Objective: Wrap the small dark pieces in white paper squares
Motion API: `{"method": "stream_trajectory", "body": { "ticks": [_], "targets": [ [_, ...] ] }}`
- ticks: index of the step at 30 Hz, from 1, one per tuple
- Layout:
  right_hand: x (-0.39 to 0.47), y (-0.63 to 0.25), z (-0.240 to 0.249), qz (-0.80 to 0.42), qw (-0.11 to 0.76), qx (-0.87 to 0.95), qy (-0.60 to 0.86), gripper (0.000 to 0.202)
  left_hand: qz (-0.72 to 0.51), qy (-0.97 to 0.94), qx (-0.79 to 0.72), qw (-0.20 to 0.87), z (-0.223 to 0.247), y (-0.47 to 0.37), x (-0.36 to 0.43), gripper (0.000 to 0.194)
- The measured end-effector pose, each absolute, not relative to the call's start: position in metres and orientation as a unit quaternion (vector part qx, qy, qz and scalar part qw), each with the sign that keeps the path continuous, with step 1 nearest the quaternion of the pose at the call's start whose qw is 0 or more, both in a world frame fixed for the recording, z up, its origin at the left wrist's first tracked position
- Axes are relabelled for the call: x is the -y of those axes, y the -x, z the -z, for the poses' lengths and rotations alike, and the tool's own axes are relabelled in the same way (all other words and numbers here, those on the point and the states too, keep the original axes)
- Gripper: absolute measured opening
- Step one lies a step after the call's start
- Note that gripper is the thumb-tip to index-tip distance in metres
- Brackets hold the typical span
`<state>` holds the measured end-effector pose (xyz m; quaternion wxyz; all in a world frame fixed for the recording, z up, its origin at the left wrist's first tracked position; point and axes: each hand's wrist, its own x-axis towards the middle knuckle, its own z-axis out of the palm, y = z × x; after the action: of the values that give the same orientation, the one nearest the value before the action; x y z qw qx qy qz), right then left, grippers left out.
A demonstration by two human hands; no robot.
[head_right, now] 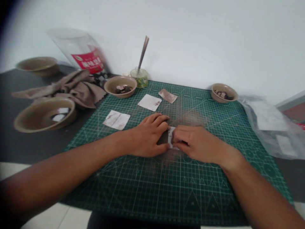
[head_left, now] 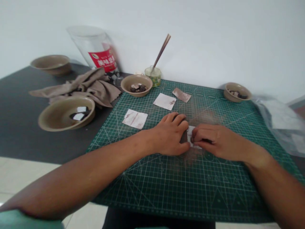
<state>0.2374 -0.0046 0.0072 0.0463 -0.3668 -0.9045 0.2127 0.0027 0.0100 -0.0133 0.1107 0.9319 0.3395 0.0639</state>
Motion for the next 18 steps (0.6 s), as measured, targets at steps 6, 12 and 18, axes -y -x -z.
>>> {"method": "stream_trajectory", "body": {
  "ticks": [6,12,18],
  "targets": [
    [0.0023,-0.2395,-0.0082,-0.163,0.054,0.891,0.420,0.014,-0.066,-0.929,-0.346,0.111,0.0134,-0.0024,-0.0098,0.051],
    [0.0044,-0.2377,-0.0090,-0.205,0.063,0.894,0.394,0.015,-0.065,-0.932,-0.339,0.109,0.0132,-0.0018,-0.0102,0.052],
    [0.0033,-0.2405,-0.0097,-0.203,0.041,0.894,0.397,0.012,-0.063,-0.931,-0.340,0.114,0.0123,-0.0017,-0.0100,0.052]
  ]
}}
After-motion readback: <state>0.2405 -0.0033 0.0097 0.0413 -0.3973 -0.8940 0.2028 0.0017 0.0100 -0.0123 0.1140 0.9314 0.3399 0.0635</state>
